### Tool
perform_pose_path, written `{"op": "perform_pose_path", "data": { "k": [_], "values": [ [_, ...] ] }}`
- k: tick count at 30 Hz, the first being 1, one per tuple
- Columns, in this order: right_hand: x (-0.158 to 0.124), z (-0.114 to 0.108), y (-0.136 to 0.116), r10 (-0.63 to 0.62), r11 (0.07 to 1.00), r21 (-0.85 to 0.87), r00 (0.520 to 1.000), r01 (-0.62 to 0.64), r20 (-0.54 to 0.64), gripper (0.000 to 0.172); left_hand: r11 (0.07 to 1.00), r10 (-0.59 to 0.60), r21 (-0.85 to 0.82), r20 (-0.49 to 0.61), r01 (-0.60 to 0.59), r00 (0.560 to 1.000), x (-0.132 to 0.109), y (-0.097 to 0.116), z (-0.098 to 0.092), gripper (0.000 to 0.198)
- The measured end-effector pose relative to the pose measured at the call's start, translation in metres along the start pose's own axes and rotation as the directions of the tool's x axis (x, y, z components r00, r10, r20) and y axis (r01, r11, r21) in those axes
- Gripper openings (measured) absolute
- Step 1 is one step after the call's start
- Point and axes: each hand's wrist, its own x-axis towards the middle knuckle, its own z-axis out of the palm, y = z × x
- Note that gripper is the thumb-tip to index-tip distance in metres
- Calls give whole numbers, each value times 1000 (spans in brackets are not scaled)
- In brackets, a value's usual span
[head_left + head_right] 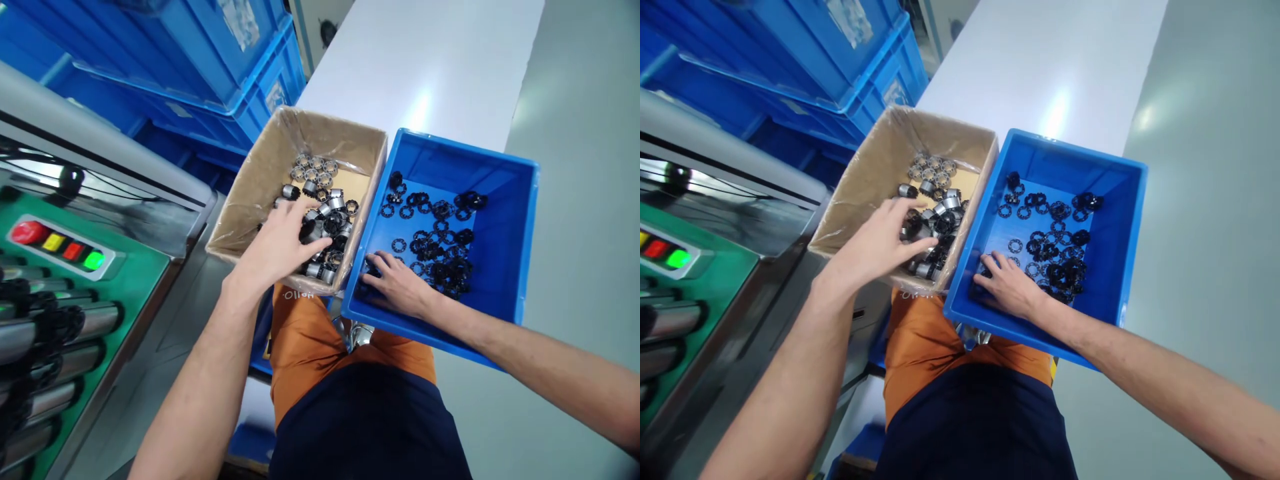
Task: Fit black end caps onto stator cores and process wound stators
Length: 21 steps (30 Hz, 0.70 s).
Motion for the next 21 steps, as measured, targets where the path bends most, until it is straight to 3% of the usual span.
{"op": "perform_pose_path", "data": {
  "k": [2, 6, 8, 11, 14, 17, 19, 21],
  "values": [
    [2, 15, 0, 24, 1000, -15, 1000, -25, -7, 48, 1000, -9, -21, -98, 7, 995, 25, 6, -2, 82],
    [10, 29, 4, 39, 998, -47, 999, -39, -2, 46, 995, -66, 57, -160, 76, 985, 104, 8, 3, 66],
    [14, 31, 7, 27, 998, -55, 1000, -26, 14, 41, 977, -128, 157, -93, 141, 987, 145, 4, 9, 58],
    [19, 30, 12, 28, 999, -46, 999, -26, 44, 33, 921, -236, 333, 57, 204, 970, 192, -6, 18, 61],
    [24, 26, 18, 88, 996, -8, 994, -87, 63, 31, 897, -270, 392, 117, 205, 956, 214, -15, 23, 62],
    [31, 19, 26, 223, 973, 53, 973, -226, 57, 36, 893, -251, 413, 133, 177, 959, 220, -22, 23, 54],
    [35, 14, 31, 312, 941, 120, 949, -316, 47, 40, 903, -233, 393, 112, 172, 966, 219, -27, 23, 47],
    [38, 7, 37, 381, 898, 219, 923, -381, 42, 39, 947, -192, 269, 34, 176, 981, 216, -31, 21, 34]
  ]
}}
